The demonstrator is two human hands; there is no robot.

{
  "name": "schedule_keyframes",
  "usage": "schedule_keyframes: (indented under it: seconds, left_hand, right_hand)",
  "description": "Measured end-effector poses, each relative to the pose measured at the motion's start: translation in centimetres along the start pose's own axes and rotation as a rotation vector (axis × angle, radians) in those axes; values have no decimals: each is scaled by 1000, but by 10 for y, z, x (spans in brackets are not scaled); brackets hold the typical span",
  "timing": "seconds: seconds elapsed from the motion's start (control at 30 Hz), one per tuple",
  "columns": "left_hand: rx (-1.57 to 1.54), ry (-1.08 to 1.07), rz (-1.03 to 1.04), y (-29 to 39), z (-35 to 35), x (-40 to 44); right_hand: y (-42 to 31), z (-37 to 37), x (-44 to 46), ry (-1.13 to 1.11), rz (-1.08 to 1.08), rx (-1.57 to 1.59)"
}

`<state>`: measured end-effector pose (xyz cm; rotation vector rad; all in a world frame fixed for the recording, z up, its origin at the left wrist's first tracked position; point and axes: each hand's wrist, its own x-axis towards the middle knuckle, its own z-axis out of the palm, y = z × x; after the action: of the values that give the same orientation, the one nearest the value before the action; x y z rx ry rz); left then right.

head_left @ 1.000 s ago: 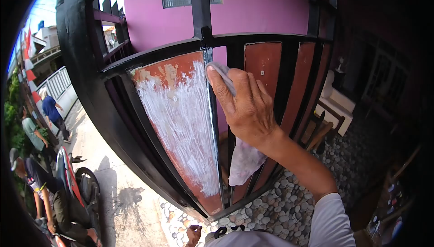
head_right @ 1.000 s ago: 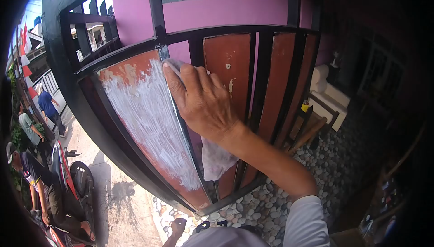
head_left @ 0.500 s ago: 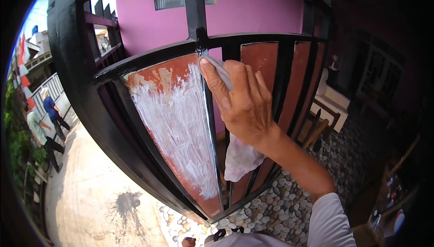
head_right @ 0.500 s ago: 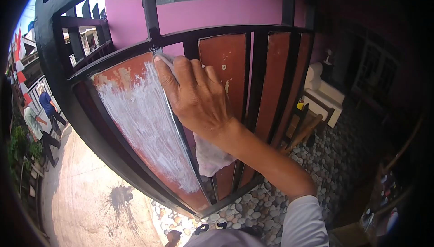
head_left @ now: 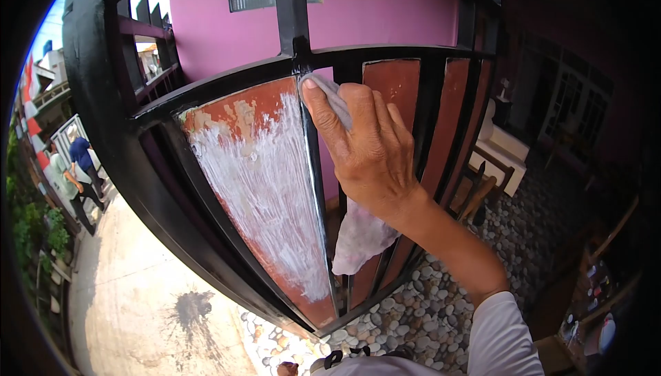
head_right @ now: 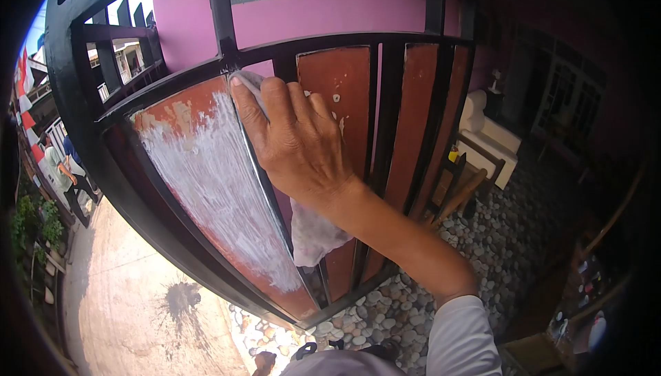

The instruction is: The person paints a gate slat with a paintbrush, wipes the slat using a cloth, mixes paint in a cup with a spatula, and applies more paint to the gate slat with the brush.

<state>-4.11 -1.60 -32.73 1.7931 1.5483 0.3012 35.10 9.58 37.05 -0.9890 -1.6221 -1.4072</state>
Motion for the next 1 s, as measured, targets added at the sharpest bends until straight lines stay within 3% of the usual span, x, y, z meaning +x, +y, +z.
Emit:
schedule_keyframes:
  seconds: [0.13,0.27,0.33,0.37,0.43,0.53,0.67,0.73,0.77,0.83,1.0]
  left_hand:
    - [122,55,50,0,1,1]
    - [365,199,251,-13,6,-6]
    - [239,118,5,-1,1,-6]
    - [108,43,-235,7,-1,-8]
    - [27,106,-254,15,-1,-13]
    - [213,9,-133,10,-4,-7]
    - [275,-36,-149,8,-7,-6]
    - [577,13,279,-5,-4,0]
    - [574,19,277,-3,-1,-2]
    - [394,-44,-112,14,-3,-9]
    - [568,-15,158,-10,3,-14]
  right_hand:
    - [0,7,-10,45,-8,24]
    - [10,5,26,83,-26,-44]
    - [7,7,21,72,-26,-34]
    - [5,6,19,68,-32,-27]
    - [-1,2,4,48,-49,-44]
    - [-12,1,-23,-48,4,107]
    - [-22,6,-47,-42,82,206]
    - [-28,5,-57,-51,94,210]
    - [-30,3,-61,-63,106,213]
    - [-30,1,-63,-90,106,204]
    - [-15,8,-35,31,74,152]
